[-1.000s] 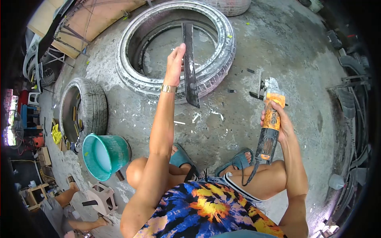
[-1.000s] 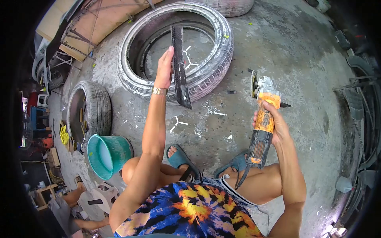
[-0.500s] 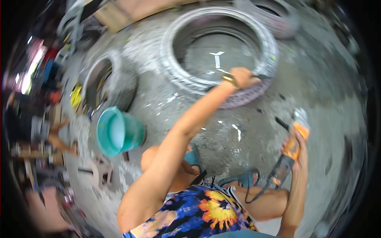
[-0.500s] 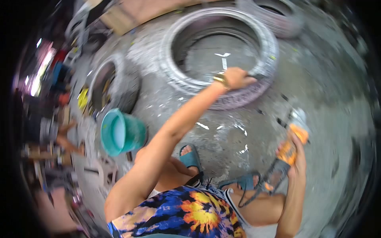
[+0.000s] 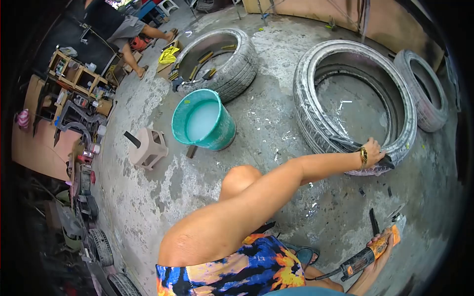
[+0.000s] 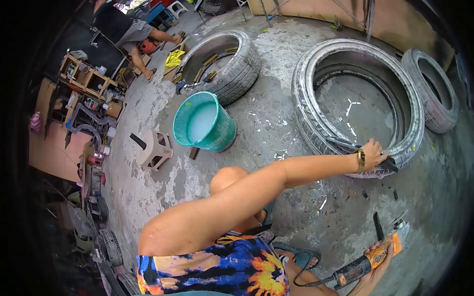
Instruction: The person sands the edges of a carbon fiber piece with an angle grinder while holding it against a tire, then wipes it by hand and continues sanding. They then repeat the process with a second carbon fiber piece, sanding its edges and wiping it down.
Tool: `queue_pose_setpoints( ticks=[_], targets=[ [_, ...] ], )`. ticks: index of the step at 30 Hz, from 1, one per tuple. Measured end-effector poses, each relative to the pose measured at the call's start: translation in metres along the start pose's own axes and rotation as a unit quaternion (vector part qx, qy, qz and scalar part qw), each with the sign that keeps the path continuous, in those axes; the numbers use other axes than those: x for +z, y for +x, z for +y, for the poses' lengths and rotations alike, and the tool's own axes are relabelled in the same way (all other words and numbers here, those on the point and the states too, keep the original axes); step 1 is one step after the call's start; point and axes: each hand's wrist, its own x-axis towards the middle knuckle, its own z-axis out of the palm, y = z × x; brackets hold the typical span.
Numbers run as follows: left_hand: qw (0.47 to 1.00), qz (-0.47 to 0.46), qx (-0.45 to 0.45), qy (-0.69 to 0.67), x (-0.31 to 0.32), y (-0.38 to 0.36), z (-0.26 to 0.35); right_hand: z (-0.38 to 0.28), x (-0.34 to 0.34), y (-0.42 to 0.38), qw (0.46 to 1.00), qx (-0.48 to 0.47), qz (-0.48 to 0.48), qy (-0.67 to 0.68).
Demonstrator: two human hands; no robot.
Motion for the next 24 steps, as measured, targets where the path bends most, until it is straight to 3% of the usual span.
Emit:
queue_pose_setpoints(
  ticks=[6, 16, 19, 22, 24],
  targets=[
    [0.994, -0.030, -0.026, -0.101, -0.026, -0.008, -0.004, 0.001, 0.008, 0.002, 0.999, 0.010, 0.012, 0.028],
    [0.996, -0.046, -0.018, -0.076, -0.015, -0.012, 0.005, -0.001, 0.009, 0.008, 1.000, 0.000, -0.022, 0.006],
    [0.993, -0.006, -0.007, -0.118, -0.008, -0.005, -0.004, 0.001, 0.008, 0.013, 1.000, -0.004, -0.008, 0.023],
    [0.989, -0.077, -0.023, -0.121, -0.012, 0.014, -0.012, 0.003, 0.008, 0.011, 1.000, 0.000, -0.009, 0.024],
    [0.984, -0.112, 0.030, -0.136, -0.022, 0.029, -0.015, 0.002, 0.011, 0.008, 1.000, -0.011, -0.006, 0.016]
  ],
)
